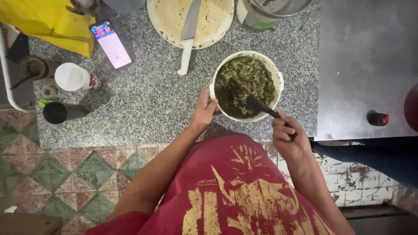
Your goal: Stirring a green vegetable mixture in a bowl and adding contents from spice packets.
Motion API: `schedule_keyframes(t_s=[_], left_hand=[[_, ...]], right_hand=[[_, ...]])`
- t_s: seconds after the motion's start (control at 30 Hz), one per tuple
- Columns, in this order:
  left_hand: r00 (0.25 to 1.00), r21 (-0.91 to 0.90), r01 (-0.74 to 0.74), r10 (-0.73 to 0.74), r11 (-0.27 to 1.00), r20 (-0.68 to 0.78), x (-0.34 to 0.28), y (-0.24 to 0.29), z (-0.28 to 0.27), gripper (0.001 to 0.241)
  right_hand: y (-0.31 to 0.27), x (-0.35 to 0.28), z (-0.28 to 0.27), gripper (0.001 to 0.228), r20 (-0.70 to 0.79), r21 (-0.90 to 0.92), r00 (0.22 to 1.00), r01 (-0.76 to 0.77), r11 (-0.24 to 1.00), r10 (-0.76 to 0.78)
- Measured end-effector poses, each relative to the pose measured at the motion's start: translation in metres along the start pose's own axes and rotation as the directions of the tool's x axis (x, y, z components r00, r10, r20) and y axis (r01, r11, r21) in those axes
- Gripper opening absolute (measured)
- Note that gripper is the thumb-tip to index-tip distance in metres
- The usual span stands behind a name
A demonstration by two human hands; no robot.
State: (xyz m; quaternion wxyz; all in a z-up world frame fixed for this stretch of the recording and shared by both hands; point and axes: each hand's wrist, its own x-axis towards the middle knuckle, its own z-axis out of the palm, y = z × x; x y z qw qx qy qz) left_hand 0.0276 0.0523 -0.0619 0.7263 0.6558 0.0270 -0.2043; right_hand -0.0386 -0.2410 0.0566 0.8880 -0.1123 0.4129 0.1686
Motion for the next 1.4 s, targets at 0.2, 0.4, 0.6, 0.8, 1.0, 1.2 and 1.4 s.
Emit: schedule_keyframes(t_s=[0.2, 0.4, 0.6, 0.8, 1.0, 1.2, 1.4], left_hand=[[0.999, 0.027, 0.03, -0.029, 0.999, -0.018, -0.002, 0.001, 0.0, 0.059], [0.999, 0.034, 0.049, -0.049, 0.998, -0.021, -0.005, 0.009, -0.001, 0.061], [0.996, 0.06, 0.078, -0.076, 0.995, -0.039, -0.001, 0.008, 0.001, 0.062], [0.996, 0.122, 0.082, -0.078, 0.989, -0.041, 0.004, 0.002, -0.001, 0.062], [0.997, 0.052, 0.074, -0.073, 0.996, -0.03, 0.001, 0.004, 0.0, 0.062], [0.999, 0.074, 0.044, -0.043, 0.996, -0.012, -0.008, 0.034, 0.002, 0.059], [0.996, 0.023, 0.094, -0.095, 0.995, 0.002, -0.013, 0.048, 0.002, 0.059]], right_hand=[[-0.024, 0.007, -0.04, 0.024, 0.043, 0.118, 0.999, 0.007, 0.993, -0.012], [-0.025, 0.004, -0.055, 0.029, 0.107, -0.015, 0.99, 0.092, 0.996, -0.09], [0.008, -0.047, 0.068, 0.056, -0.007, -0.682, 0.93, -0.274, -0.678, -0.368], [0.002, -0.045, 0.083, 0.065, 0.311, 0.108, 0.929, -0.243, -0.964, -0.2], [-0.023, -0.058, 0.074, 0.059, 0.142, -0.129, 0.944, -0.28, -0.951, -0.297], [0.016, -0.04, 0.108, 0.062, -0.06, -0.366, 0.983, -0.184, -0.912, -0.174], [0.031, 0.007, 0.119, 0.058, -0.054, -0.327, 0.997, -0.07, -0.943, -0.056]])
